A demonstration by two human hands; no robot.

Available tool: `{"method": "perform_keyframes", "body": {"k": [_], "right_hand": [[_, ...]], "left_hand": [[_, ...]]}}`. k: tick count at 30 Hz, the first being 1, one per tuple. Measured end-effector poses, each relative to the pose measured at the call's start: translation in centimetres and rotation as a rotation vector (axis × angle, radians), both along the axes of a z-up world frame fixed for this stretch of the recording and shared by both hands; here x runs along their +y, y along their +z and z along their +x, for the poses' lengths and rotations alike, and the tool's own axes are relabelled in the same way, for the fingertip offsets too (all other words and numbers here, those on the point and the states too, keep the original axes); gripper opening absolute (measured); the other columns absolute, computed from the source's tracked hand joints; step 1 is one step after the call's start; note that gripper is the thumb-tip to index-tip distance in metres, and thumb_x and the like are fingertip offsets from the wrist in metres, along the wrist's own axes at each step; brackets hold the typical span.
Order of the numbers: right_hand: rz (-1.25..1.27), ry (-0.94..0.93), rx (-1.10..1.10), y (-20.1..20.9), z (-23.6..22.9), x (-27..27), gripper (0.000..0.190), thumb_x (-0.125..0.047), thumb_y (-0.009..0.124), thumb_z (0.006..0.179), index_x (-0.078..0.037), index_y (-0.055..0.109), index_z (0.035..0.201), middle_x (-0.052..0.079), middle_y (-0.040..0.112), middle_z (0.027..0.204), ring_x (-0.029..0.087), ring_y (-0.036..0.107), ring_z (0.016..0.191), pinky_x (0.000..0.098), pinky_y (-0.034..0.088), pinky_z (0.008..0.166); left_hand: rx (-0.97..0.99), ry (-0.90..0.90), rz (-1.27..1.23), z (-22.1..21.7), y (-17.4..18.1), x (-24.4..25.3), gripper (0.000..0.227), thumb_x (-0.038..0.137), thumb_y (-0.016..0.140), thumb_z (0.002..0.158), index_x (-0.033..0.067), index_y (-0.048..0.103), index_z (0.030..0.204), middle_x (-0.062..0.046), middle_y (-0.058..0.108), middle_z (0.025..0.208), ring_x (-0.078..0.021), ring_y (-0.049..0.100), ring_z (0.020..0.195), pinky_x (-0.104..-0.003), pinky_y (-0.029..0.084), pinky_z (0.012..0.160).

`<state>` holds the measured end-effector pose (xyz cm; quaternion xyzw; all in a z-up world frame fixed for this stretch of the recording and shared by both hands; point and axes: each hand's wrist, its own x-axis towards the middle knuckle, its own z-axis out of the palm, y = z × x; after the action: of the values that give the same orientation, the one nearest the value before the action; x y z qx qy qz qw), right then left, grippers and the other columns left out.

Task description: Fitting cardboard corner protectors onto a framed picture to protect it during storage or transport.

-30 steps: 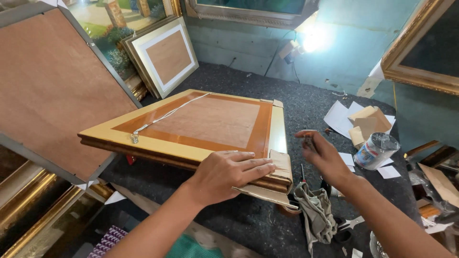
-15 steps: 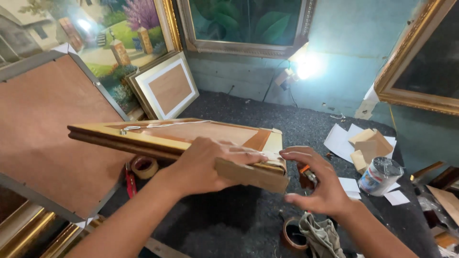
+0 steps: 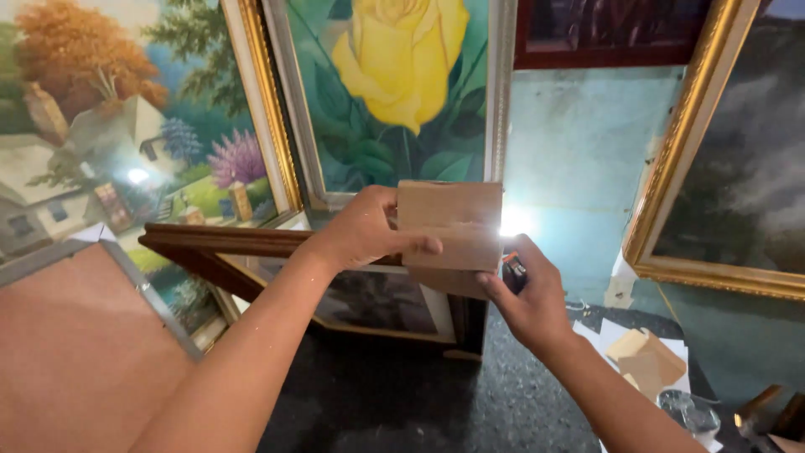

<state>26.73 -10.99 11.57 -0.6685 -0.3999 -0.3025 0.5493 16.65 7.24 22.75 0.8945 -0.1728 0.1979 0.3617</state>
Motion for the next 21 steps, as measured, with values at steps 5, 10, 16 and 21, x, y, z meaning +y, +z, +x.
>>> {"method": "perform_keyframes", "body": {"k": [5,10,16,21], "right_hand": [[0.006,0.015,0.170,2.1,1.2,0.9,0.029,-0.022,0.065,0.074,-0.009,0.057,0.099,0.007,0.049,0.058,0.015,0.042,0.052,0.0279,0.037,0.045],[0.062,0.261,0.461,3.3,3.1,1.2,0.037,-0.035,0.056,0.076,-0.010,0.058,0.103,0.004,0.036,0.060,0.017,0.036,0.053,0.0319,0.040,0.048],[0.221,0.294,0.684,5.0,2.3,1.8,0.051,-0.045,0.034,0.082,-0.003,0.055,0.104,0.005,0.031,0.059,0.020,0.036,0.049,0.0329,0.035,0.049],[0.173,0.318,0.564,4.0,4.1,1.9,0.050,-0.045,0.042,0.082,-0.003,0.052,0.107,0.004,0.032,0.063,0.013,0.032,0.050,0.0305,0.038,0.048]], "left_hand": [[-0.039,-0.112,-0.196,4.1,0.6,1.7,0.029,0.035,0.065,0.077,0.0106,0.070,0.092,-0.009,0.069,0.085,-0.0201,0.064,0.075,-0.037,0.055,0.066],[-0.010,-0.050,-0.211,5.6,1.7,2.1,0.027,0.034,0.063,0.078,0.0096,0.071,0.086,-0.007,0.069,0.076,-0.0132,0.057,0.070,-0.033,0.051,0.068],[0.071,0.129,-0.165,8.1,2.6,2.0,0.030,0.039,0.063,0.076,0.0109,0.072,0.082,-0.005,0.068,0.075,-0.0157,0.056,0.071,-0.032,0.048,0.068],[0.249,0.288,-0.085,10.4,3.0,1.7,0.044,0.043,0.062,0.071,0.0080,0.067,0.097,-0.007,0.063,0.098,-0.0229,0.056,0.095,-0.035,0.044,0.082]]}}
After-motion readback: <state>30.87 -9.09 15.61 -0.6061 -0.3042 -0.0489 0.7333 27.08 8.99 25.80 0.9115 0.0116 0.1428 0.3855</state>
